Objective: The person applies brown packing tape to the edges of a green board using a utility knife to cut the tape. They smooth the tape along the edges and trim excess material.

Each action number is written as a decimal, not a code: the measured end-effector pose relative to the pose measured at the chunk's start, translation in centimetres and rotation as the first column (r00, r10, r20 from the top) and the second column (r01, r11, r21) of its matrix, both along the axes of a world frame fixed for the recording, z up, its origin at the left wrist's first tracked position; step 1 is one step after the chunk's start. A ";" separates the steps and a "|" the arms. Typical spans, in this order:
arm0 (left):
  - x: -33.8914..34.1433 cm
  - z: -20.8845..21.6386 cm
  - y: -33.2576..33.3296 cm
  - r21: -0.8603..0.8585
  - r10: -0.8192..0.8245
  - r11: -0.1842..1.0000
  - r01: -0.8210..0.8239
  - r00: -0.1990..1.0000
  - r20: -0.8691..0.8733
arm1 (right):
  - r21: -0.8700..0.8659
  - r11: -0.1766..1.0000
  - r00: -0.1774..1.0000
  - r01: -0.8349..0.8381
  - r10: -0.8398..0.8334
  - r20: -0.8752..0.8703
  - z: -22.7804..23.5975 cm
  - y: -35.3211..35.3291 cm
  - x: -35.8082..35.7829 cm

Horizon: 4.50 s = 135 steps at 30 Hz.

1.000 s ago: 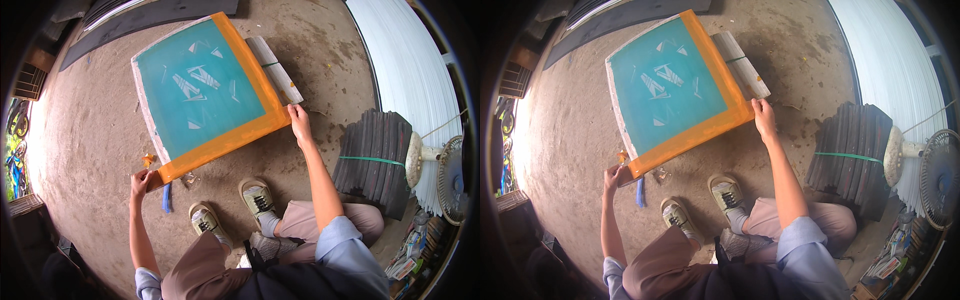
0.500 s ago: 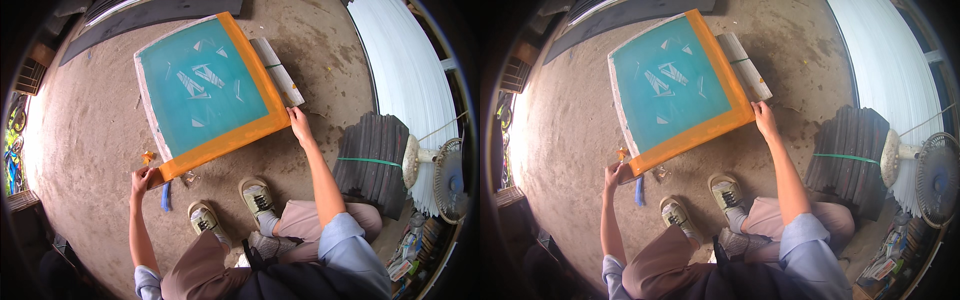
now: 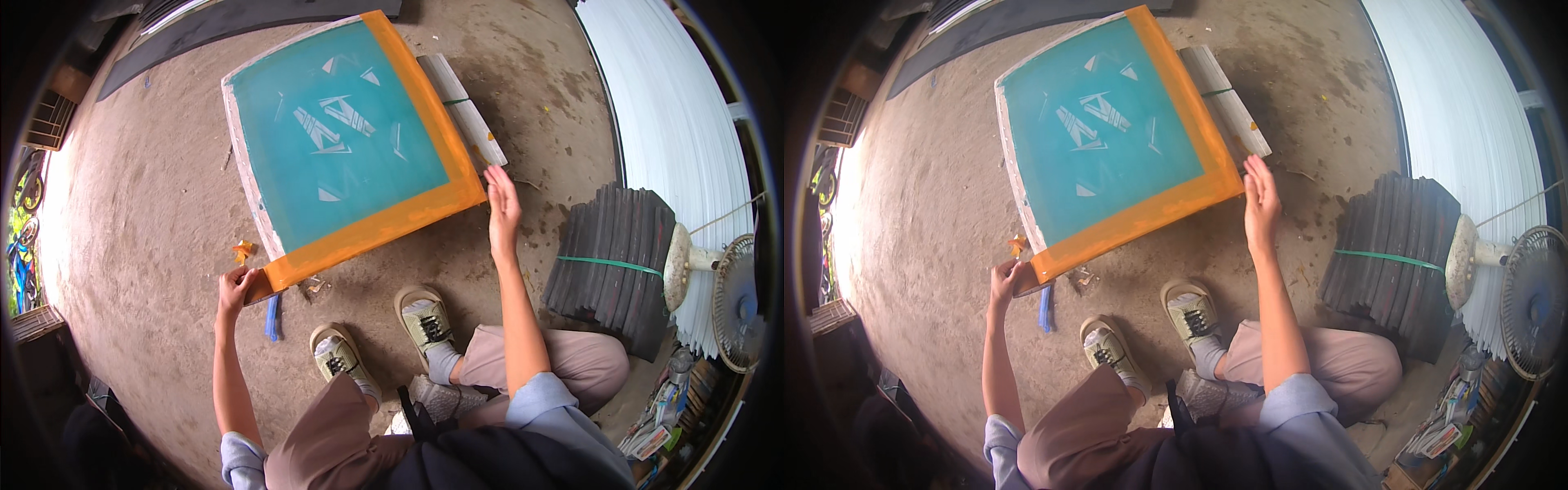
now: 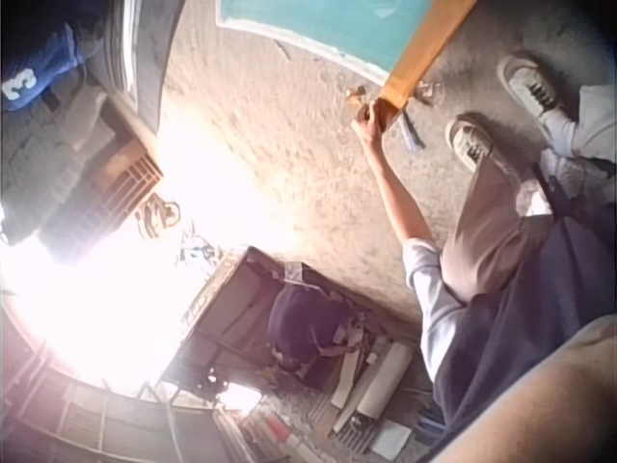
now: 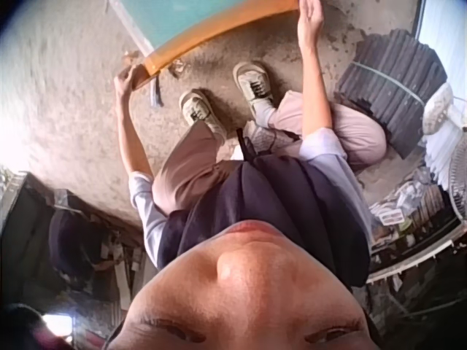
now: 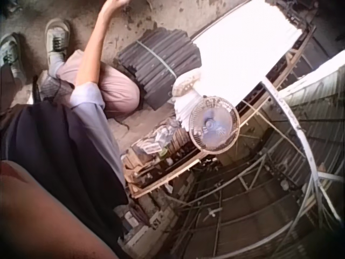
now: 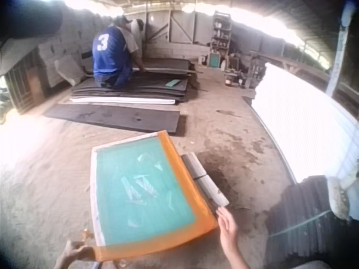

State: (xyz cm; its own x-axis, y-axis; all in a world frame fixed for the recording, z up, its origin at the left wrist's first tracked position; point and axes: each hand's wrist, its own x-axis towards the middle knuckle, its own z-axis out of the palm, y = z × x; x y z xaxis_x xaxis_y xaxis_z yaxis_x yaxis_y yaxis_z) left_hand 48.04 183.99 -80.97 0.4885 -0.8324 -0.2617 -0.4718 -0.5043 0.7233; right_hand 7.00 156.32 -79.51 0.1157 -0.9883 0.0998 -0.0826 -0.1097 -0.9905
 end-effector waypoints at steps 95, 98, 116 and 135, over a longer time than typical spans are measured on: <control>-3.7 -3.2 0.9 -0.395 -0.092 0.915 0.088 0.996 0.009 | 0.320 0.757 0.561 -0.570 0.643 -0.522 7.1 21.6 18.4; -2.0 -0.1 1.3 -0.364 -0.120 0.916 0.170 0.980 0.156 | 0.272 0.735 0.355 -0.621 0.573 -0.738 6.4 22.7 18.4; -0.7 2.3 1.7 -0.213 -0.187 0.948 0.239 0.953 0.237 | 0.275 0.748 0.169 -0.604 0.458 -0.873 6.6 24.8 23.8; 2.3 1.9 3.2 -0.265 -0.078 0.946 0.184 0.928 0.365 | 0.554 0.673 0.045 -0.490 0.654 -0.755 2.6 28.1 20.6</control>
State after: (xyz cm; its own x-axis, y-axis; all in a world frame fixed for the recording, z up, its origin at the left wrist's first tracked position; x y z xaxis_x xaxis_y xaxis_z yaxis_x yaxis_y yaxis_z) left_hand 50.33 187.23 -79.04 0.3848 -0.9080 0.1655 -0.7656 -0.2138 0.6068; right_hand 27.55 184.41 -76.93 0.5760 -0.5551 -0.6001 -0.8125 -0.4693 -0.3458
